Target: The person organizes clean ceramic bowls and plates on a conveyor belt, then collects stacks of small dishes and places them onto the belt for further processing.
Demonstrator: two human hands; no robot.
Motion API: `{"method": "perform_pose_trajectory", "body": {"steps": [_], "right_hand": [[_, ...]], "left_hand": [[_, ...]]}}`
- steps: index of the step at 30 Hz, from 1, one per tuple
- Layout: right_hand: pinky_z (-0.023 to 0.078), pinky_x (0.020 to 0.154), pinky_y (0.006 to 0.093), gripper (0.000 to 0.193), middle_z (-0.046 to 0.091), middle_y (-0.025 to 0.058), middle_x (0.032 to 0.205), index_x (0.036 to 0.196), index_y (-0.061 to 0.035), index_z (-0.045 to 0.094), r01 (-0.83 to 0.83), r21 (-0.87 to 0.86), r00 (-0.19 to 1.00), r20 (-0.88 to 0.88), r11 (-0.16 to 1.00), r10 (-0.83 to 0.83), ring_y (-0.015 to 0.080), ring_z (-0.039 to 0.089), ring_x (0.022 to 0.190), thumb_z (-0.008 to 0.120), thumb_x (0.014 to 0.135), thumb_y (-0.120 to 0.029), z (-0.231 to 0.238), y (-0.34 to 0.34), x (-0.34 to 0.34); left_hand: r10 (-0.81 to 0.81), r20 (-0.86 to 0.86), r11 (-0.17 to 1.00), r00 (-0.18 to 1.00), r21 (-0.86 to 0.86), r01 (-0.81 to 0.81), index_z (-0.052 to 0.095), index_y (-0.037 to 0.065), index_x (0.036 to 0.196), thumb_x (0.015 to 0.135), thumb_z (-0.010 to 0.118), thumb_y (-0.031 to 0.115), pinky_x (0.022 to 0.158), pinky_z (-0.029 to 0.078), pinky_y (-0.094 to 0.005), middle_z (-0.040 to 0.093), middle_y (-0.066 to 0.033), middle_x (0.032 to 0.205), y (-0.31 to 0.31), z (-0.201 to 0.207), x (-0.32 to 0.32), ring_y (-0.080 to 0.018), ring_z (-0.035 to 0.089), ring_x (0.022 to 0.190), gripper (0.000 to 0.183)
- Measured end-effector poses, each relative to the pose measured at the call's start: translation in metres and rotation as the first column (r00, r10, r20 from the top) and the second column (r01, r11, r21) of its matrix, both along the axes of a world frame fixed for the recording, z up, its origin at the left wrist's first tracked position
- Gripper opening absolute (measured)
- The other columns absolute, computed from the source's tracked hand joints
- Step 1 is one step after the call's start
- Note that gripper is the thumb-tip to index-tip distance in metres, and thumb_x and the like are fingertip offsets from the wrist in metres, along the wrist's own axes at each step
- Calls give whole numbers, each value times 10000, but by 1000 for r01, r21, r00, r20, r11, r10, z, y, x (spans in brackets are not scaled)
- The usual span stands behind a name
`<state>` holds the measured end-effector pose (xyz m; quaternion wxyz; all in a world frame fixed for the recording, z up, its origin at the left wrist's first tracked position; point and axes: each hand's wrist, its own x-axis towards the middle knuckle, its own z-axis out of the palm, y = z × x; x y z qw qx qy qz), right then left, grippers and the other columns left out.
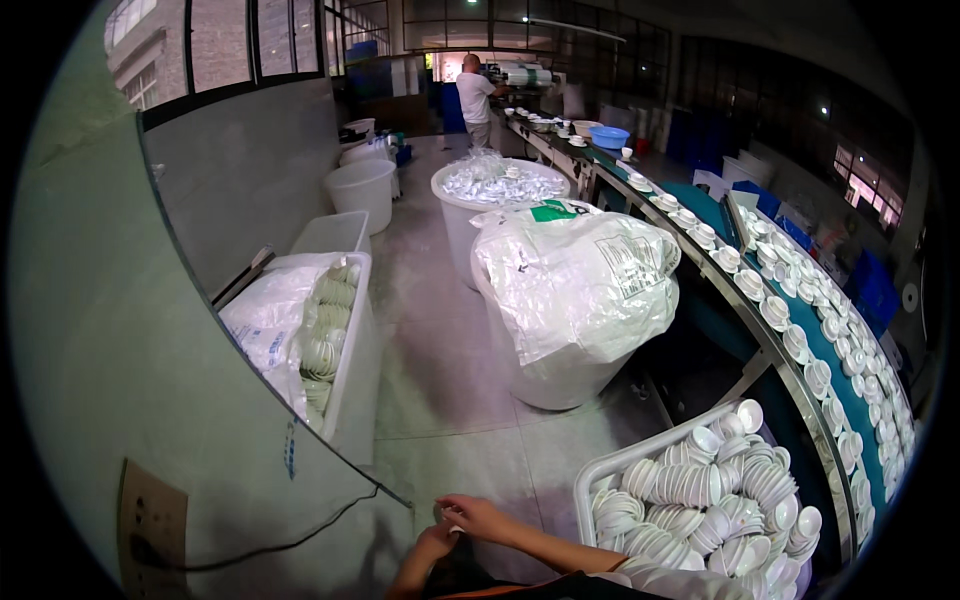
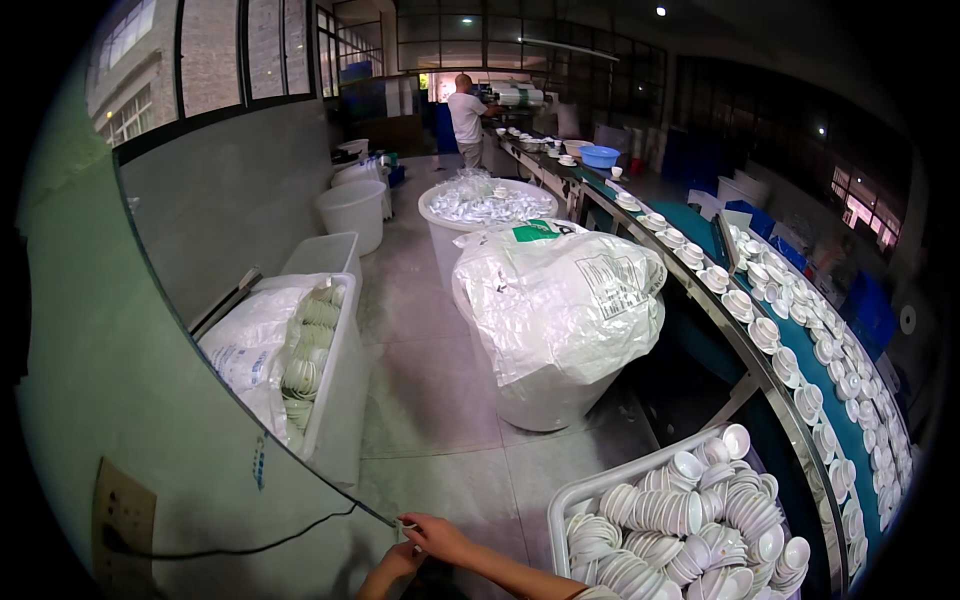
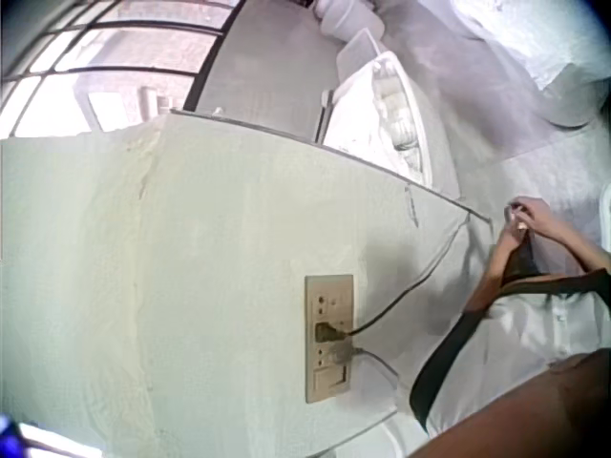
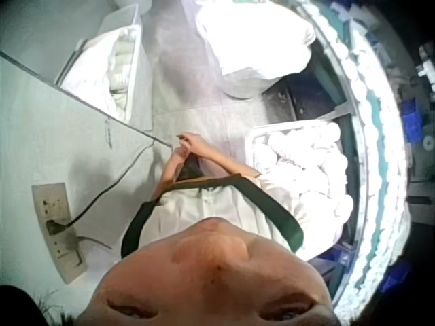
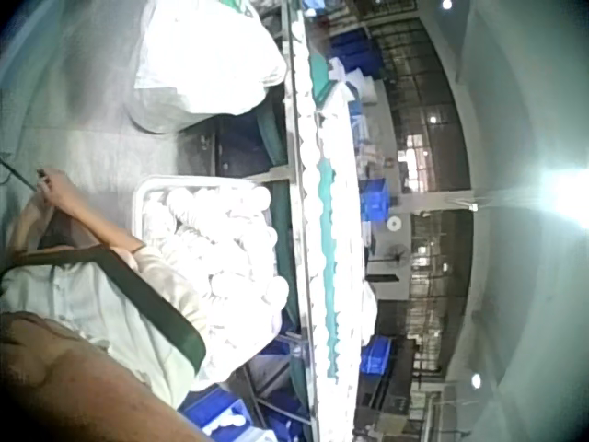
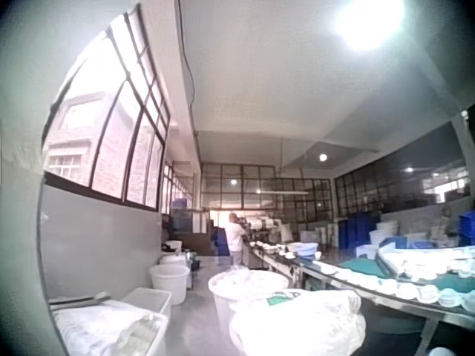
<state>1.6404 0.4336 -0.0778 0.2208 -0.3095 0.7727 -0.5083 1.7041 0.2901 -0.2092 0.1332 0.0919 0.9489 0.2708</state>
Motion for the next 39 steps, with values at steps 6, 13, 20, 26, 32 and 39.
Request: {"method": "perform_pose_trajectory", "body": {"steps": [6,13,20,26,32,39], "right_hand": [[473,700,308,298,566,138,997,1091,-55,494,102,29,995,10,994,-103,238,590,845,508,816,-168,-21,-57,-151],[484,688,284,301,603,107,920,1058,-22,506,482,176,871,11,858,-492,208,607,788,540,805,-183,-22,-32,-325],[475,676,273,328,605,98,881,1082,-21,486,480,156,761,415,863,-498,172,603,786,535,804,-188,-69,-85,-511],[474,712,311,364,577,136,986,1125,-37,443,157,112,987,-62,981,-150,223,594,838,539,800,-169,24,-257,-764],[464,707,319,394,556,163,974,1141,-32,402,195,-91,958,-196,976,-210,235,581,804,533,783,-132,1,-388,-998],[465,737,318,536,515,172,1047,1233,-63,331,512,-40,857,87,858,-508,219,549,906,581,770,-165,-46,-400,-1162]], "left_hand": [[-11,351,983,936,177,-55,487,88,1069,774,469,305,801,424,-388,526,-154,1074,-65,-49,-243,-288,508,986,366],[-128,12,959,992,256,121,510,62,1053,761,499,240,745,427,-412,595,-159,885,-68,41,-472,-322,560,828,341],[-99,381,993,919,-26,118,513,113,1063,757,491,387,796,422,-390,548,-182,1024,-209,-11,-615,-333,526,943,411],[291,235,947,927,69,-315,546,62,998,747,533,308,711,451,-412,595,-195,836,-374,-7,-690,-362,558,820,352],[532,356,657,768,399,-640,557,21,989,740,575,212,685,465,-319,620,-157,785,-455,23,-817,-238,609,766,314],[242,112,915,964,304,-265,532,42,1006,761,560,201,672,462,-363,609,-173,805,-494,92,-1106,-321,584,764,293]]}}
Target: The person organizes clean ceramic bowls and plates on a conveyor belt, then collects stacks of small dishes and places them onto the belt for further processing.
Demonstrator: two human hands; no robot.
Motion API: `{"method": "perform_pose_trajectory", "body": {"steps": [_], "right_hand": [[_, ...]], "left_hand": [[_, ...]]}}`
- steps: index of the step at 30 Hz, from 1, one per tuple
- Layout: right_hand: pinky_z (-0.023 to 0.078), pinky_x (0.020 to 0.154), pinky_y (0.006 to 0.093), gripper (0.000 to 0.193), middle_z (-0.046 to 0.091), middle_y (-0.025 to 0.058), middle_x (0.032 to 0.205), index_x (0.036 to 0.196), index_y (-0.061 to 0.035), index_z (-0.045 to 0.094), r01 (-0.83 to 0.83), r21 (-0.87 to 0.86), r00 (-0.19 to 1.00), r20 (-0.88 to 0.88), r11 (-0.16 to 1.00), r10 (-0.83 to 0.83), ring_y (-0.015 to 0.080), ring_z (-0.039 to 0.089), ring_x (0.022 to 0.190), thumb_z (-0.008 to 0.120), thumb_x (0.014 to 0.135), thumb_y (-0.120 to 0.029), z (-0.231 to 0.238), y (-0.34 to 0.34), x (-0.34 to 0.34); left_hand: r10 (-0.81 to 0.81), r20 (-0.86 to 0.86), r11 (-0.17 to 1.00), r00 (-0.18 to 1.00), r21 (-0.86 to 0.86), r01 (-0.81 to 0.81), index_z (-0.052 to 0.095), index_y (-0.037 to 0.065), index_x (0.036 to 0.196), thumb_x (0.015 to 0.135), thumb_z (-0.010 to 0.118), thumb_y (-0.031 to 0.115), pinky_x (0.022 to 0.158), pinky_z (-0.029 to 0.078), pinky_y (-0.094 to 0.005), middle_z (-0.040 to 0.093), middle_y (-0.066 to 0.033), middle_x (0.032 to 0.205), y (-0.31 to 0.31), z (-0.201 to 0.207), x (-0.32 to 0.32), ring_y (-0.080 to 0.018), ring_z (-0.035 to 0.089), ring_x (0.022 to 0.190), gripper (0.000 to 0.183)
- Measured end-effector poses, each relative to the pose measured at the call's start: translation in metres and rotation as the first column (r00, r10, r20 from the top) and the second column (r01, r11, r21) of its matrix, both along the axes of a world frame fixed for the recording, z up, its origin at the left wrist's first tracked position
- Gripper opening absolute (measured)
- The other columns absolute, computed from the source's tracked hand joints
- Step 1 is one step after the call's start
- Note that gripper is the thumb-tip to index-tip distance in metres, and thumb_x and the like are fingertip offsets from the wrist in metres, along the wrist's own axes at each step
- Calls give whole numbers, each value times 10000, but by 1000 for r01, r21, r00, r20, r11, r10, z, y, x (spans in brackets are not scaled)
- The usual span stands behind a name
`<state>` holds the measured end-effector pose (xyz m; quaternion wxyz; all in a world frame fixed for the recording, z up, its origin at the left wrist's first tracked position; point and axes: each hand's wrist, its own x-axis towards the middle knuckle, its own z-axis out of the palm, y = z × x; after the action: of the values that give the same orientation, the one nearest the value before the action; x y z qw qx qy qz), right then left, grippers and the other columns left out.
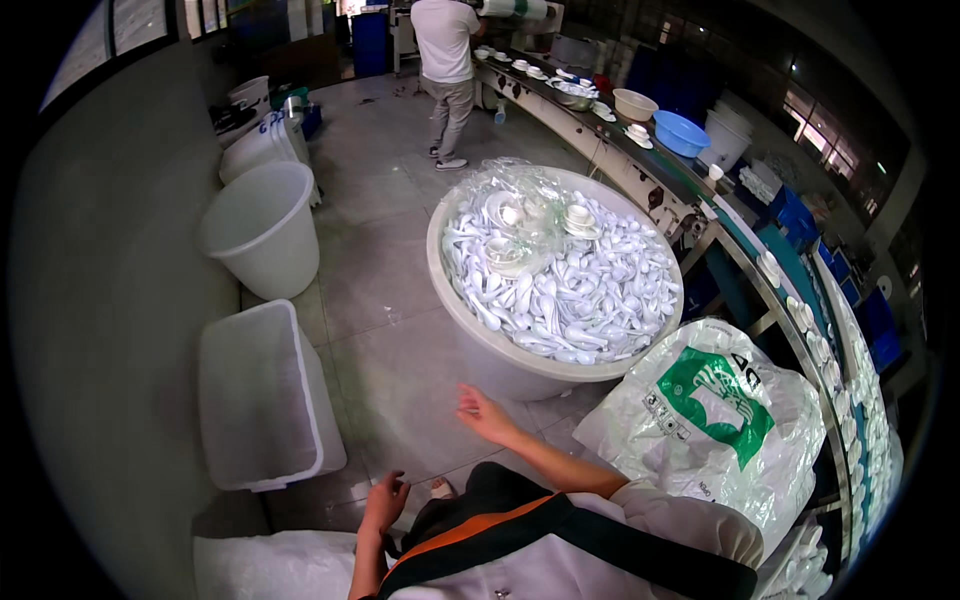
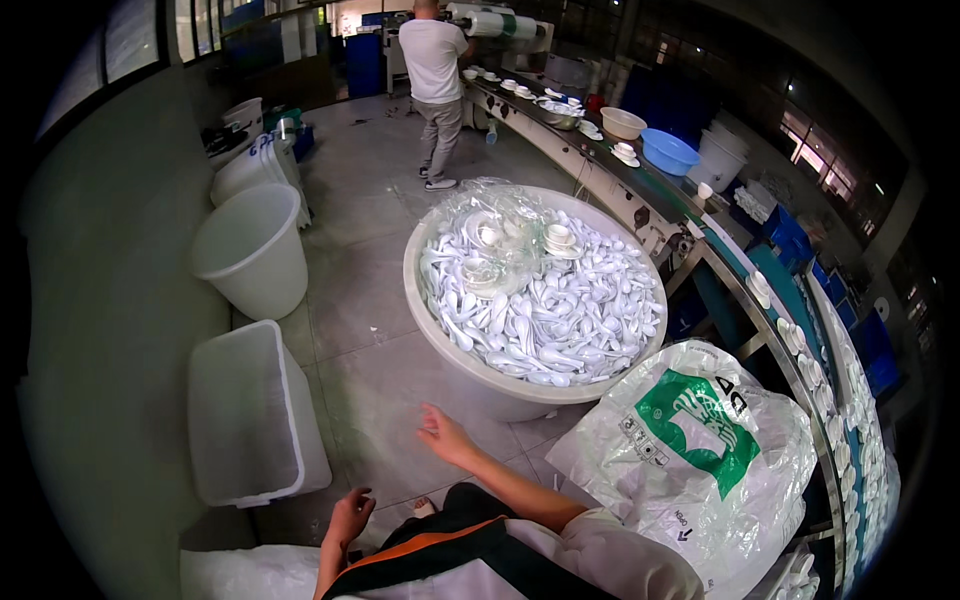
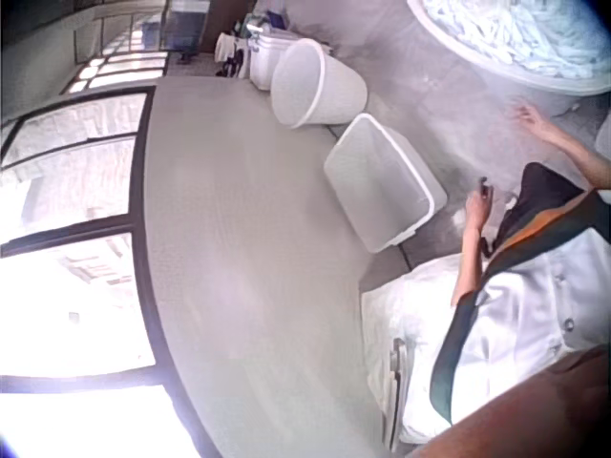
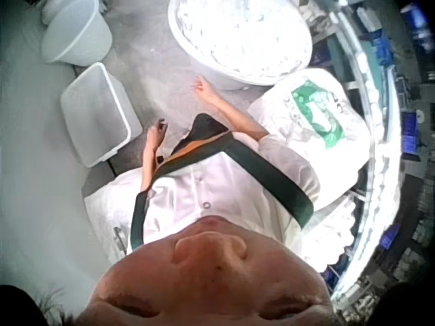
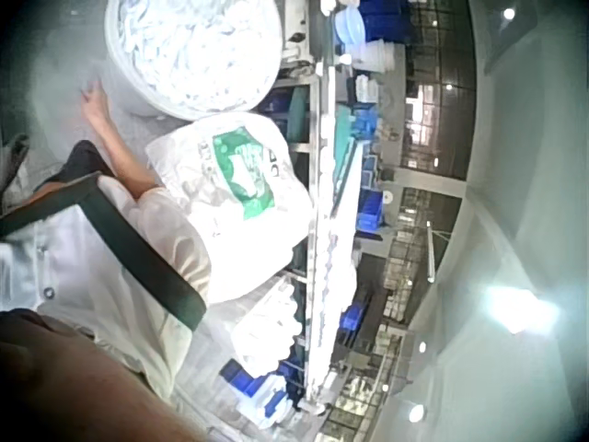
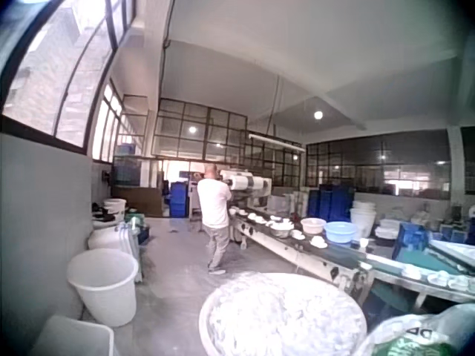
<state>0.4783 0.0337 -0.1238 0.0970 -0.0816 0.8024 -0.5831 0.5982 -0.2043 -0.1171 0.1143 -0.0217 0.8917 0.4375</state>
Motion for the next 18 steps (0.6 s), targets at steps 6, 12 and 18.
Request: {"method": "perform_pose_trajectory", "body": {"steps": [6,12,18], "right_hand": [[455,735,329,589,505,201,1064,1242,-30,312,606,129,780,-287,785,-556,265,525,955,610,750,-159,29,66,-174],[393,829,397,734,438,233,1124,1250,8,272,928,133,356,-590,348,-724,350,466,1011,659,697,-279,32,182,-415],[387,857,406,956,455,216,1123,1288,-33,197,829,536,340,-252,162,-906,369,471,1006,701,587,-444,7,227,-549]], "left_hand": [[-391,-223,913,893,-213,347,527,49,989,753,555,179,658,446,-399,587,-165,800,-14,30,-240,-336,555,760,271],[-499,-133,865,857,-139,482,514,65,1036,765,554,193,677,453,-387,590,-165,850,-31,19,-380,-328,560,788,303],[-509,8,851,861,-141,505,531,74,1003,741,588,232,638,458,-411,598,-158,807,-124,-74,-492,-339,576,737,311]]}}
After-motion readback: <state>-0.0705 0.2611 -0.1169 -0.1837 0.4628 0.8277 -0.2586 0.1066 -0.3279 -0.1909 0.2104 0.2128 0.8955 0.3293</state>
